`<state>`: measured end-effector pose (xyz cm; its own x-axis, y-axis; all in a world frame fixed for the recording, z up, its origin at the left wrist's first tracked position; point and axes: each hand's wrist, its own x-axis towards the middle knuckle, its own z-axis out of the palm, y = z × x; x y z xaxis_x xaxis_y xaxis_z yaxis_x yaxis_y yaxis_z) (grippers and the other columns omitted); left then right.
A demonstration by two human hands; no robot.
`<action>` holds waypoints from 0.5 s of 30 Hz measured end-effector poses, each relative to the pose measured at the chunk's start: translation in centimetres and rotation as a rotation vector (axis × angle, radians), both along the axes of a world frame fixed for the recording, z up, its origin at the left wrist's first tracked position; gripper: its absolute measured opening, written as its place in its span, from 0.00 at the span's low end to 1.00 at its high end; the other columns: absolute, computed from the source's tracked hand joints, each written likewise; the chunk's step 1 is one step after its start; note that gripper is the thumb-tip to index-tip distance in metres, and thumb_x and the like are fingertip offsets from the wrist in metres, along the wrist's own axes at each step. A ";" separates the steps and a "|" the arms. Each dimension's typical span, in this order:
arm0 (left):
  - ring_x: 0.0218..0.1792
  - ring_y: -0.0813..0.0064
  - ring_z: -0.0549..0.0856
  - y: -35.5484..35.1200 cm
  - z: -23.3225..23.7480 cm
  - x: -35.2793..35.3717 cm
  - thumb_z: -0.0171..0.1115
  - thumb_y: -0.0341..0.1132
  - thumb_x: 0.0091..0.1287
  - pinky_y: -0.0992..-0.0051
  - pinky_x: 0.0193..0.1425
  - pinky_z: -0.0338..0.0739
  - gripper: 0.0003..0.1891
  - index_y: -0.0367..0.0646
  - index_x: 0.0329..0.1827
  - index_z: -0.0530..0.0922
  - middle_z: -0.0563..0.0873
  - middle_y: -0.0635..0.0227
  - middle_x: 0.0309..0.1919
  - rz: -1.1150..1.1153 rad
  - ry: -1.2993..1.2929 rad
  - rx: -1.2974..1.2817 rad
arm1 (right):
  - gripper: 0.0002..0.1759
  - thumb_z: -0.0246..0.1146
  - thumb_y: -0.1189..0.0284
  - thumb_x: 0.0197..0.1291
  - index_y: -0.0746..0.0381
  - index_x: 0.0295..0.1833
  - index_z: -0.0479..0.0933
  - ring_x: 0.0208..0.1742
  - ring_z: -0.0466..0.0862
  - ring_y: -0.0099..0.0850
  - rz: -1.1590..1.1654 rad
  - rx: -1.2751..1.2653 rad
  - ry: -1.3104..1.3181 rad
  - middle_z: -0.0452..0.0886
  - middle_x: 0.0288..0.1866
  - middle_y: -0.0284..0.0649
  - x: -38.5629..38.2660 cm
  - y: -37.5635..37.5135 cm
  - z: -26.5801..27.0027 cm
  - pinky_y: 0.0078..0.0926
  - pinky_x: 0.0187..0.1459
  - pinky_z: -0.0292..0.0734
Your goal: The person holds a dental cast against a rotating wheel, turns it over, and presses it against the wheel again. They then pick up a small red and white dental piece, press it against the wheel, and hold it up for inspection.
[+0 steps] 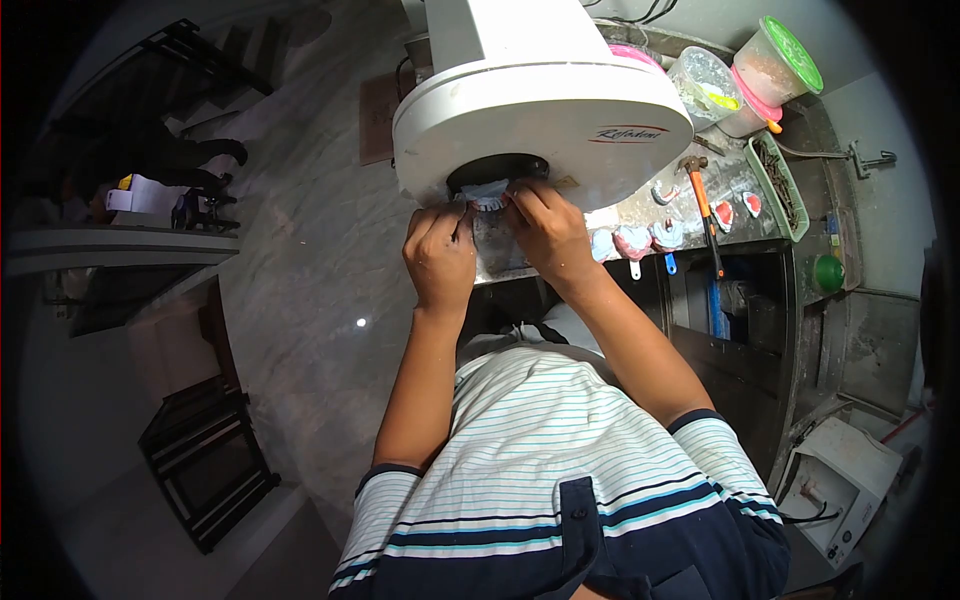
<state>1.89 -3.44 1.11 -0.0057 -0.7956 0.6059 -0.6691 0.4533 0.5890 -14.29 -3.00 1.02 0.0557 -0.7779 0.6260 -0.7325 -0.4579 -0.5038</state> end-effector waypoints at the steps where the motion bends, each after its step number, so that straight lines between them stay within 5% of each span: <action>1: 0.36 0.56 0.86 0.0 0.0 -0.1 0.75 0.23 0.59 0.62 0.44 0.81 0.06 0.37 0.38 0.88 0.89 0.61 0.33 0.000 0.001 0.002 | 0.10 0.70 0.81 0.59 0.64 0.46 0.80 0.39 0.87 0.47 0.005 0.002 -0.005 0.84 0.44 0.45 0.0 0.0 -0.1 0.41 0.38 0.83; 15: 0.45 0.52 0.88 1.3 0.8 1.4 0.76 0.21 0.54 0.61 0.50 0.82 0.15 0.35 0.45 0.86 0.90 0.57 0.44 -0.116 0.015 0.113 | 0.15 0.73 0.84 0.55 0.64 0.48 0.81 0.42 0.87 0.43 0.124 -0.002 -0.016 0.84 0.45 0.43 -0.7 1.3 1.4 0.36 0.41 0.84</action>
<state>3.30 -2.10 1.95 -0.0931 -0.8530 0.5136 -0.6068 0.4576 0.6499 -15.00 -1.71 2.43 0.1417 -0.7644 0.6290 -0.6620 -0.5456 -0.5139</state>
